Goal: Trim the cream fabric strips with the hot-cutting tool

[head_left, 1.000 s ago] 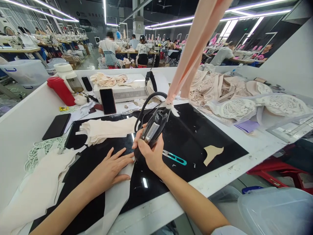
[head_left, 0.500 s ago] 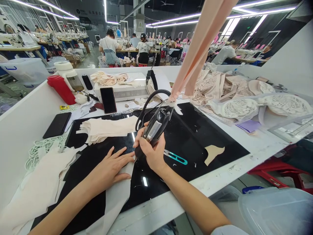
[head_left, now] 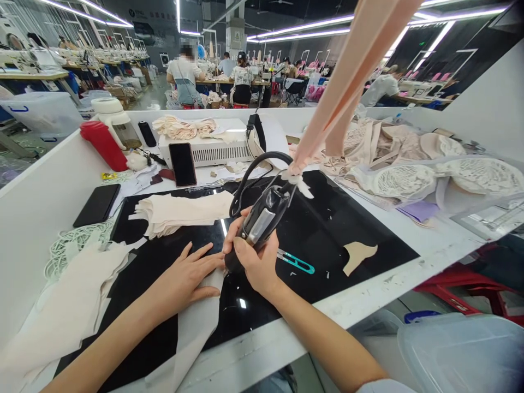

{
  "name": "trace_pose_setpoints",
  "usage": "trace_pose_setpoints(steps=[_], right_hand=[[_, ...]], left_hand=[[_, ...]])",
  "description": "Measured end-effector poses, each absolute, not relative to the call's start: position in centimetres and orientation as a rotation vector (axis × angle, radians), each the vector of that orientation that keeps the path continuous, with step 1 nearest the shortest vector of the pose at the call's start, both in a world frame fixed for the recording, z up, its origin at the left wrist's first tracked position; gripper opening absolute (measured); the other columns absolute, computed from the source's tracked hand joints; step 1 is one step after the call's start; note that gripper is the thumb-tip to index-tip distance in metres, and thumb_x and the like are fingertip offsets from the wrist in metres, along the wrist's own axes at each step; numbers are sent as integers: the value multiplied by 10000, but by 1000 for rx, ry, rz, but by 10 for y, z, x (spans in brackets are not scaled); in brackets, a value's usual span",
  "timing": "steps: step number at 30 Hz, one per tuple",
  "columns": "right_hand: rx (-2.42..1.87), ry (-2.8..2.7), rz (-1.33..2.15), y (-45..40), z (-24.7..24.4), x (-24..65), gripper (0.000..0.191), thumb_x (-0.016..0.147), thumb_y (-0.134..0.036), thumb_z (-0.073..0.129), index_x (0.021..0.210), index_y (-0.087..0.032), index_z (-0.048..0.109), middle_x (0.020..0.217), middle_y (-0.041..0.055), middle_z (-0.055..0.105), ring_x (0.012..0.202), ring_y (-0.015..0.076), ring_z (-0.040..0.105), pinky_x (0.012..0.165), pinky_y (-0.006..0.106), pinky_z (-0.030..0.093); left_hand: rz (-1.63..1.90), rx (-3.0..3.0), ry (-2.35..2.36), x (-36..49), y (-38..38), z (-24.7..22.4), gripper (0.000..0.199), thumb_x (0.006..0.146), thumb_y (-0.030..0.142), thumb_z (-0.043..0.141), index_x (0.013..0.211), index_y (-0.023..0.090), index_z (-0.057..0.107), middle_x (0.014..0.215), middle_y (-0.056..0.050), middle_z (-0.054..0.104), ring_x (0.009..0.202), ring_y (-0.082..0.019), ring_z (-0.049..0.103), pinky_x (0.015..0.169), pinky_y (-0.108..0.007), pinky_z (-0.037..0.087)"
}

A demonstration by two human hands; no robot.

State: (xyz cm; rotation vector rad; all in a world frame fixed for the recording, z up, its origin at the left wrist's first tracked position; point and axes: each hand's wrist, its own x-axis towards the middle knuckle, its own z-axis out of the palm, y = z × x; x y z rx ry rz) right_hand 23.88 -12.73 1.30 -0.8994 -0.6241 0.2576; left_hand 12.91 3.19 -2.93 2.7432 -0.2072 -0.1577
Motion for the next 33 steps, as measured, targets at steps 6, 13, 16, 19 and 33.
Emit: trace_pose_setpoints(steps=[6, 13, 16, 19, 33], right_hand=[[-959, -599, 262, -128, 9, 235, 372, 833, -296, 759, 1099, -271, 500, 802, -54, 642, 597, 115, 598, 584, 281, 548], [-892, -638, 288, -134, 12, 227, 438, 845, -448, 798, 1126, -275, 510, 810, -40, 634, 612, 125, 598, 610, 304, 550], [-923, -646, 302, -135, 14, 223, 464, 835, -491, 802, 1116, -278, 499, 802, -30, 641, 654, 151, 630, 696, 354, 585], [-924, -648, 321, -136, 14, 221, 491, 825, -501, 807, 1127, -282, 488, 796, -28, 638, 677, 167, 651, 754, 388, 603], [-823, -628, 288, -132, 4, 228, 424, 850, -390, 815, 1148, -255, 545, 837, -33, 675, 620, 100, 605, 621, 264, 535]], left_hand=[[-163, 2748, -209, 129, 31, -30, 586, 926, 376, 778, 1460, 368, 538, 1581, -67, 528, 1553, -356, 334, 1232, -739, 170], [-159, 2702, -228, 130, 34, -28, 750, 892, 386, 816, 1546, 401, 449, 1597, -69, 509, 1539, -383, 352, 1211, -767, 178], [-140, 2689, -239, 130, 35, -29, 775, 884, 391, 824, 1556, 400, 439, 1600, -77, 505, 1537, -384, 357, 1216, -760, 173], [-145, 2695, -234, 130, 35, -30, 740, 880, 407, 827, 1531, 399, 476, 1596, -72, 511, 1539, -375, 358, 1220, -752, 179], [-193, 2733, -237, 130, 32, -25, 814, 888, 402, 821, 1573, 433, 382, 1601, -38, 506, 1554, -359, 329, 1209, -762, 208]])
